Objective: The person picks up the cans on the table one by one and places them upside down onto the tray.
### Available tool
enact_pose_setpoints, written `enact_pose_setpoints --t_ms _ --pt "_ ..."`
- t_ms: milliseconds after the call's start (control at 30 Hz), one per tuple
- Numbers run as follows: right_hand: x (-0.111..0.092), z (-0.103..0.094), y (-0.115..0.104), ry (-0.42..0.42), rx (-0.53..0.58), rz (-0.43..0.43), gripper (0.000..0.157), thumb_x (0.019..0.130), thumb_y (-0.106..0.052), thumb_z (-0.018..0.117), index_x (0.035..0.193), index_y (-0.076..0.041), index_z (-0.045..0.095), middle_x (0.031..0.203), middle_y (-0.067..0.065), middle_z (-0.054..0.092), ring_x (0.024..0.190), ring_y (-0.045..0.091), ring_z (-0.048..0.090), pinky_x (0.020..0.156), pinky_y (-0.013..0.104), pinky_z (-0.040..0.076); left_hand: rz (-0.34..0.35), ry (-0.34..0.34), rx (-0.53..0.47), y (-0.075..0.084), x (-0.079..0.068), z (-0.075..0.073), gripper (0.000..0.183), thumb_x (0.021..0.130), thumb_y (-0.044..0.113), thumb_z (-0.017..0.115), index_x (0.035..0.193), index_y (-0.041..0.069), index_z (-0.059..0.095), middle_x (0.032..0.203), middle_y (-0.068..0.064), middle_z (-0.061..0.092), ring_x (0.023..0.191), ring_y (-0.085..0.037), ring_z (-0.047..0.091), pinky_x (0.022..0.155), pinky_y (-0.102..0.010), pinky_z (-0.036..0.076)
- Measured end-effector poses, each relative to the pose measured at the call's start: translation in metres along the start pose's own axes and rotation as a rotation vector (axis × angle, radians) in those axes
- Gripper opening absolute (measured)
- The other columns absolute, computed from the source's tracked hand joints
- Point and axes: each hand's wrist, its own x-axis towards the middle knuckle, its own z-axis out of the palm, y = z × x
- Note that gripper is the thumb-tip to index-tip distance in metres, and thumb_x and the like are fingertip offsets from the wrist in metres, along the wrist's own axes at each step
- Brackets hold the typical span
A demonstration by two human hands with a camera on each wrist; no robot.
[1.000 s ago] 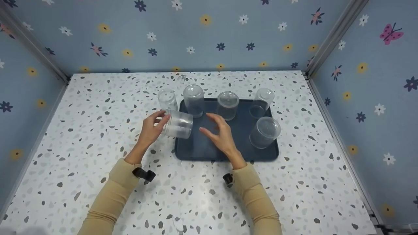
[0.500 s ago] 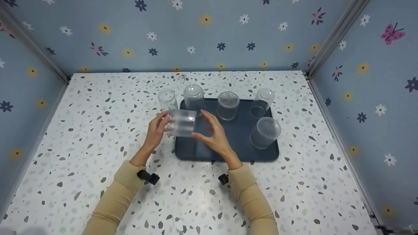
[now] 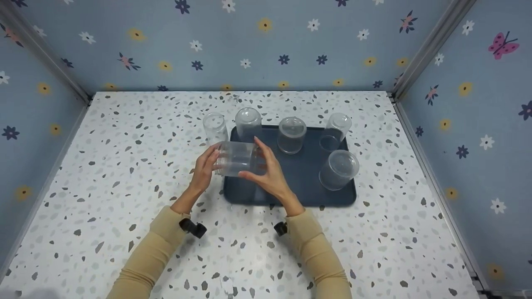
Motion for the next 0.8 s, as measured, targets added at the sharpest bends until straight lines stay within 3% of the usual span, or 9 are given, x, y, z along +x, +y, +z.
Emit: enact_pose_setpoints --t_ms 267,500,633,800 --pt "0.0011 0.0017 -0.0023 0.014 -0.022 -0.014 0.078 0.074 0.002 0.069 0.136 0.006 0.023 0.134 0.028 0.03 0.111 0.036 0.044 0.082 0.048 0.043 0.011 0.003 0.004 -0.0005 -0.0008 0.002 0.036 0.091 0.006 0.038 0.122 -0.013 0.043 0.111 -0.026 0.052 0.095 -0.03 0.055 0.07 -0.031 0.048" --pt "0.0029 0.0009 -0.0045 0.046 -0.051 -0.047 0.074 0.071 0.003 0.07 0.132 0.009 0.029 0.129 0.025 0.038 0.106 0.039 0.047 0.078 0.048 0.045 -0.037 -0.03 -0.056 -0.0019 -0.0003 0.001 0.038 0.092 0.007 0.037 0.125 -0.012 0.04 0.116 -0.026 0.048 0.102 -0.031 0.053 0.074 -0.036 0.049" --pt "0.0024 0.0009 -0.0072 0.062 -0.084 -0.042 0.072 0.071 0.004 0.07 0.132 0.009 0.031 0.127 0.025 0.039 0.105 0.039 0.047 0.077 0.047 0.045 -0.035 -0.071 -0.074 -0.0037 -0.0001 -0.0004 0.038 0.093 0.007 0.036 0.126 -0.012 0.039 0.122 -0.026 0.045 0.107 -0.032 0.049 0.08 -0.037 0.047" --pt "0.0031 -0.0007 -0.0085 0.079 -0.133 -0.028 0.072 0.07 0.002 0.072 0.131 0.007 0.034 0.124 0.024 0.042 0.104 0.034 0.049 0.076 0.045 0.046 -0.004 -0.092 -0.022 -0.0056 0.0019 -0.0021 0.036 0.094 0.006 0.037 0.124 -0.012 0.041 0.122 -0.024 0.045 0.111 -0.029 0.047 0.089 -0.035 0.041"
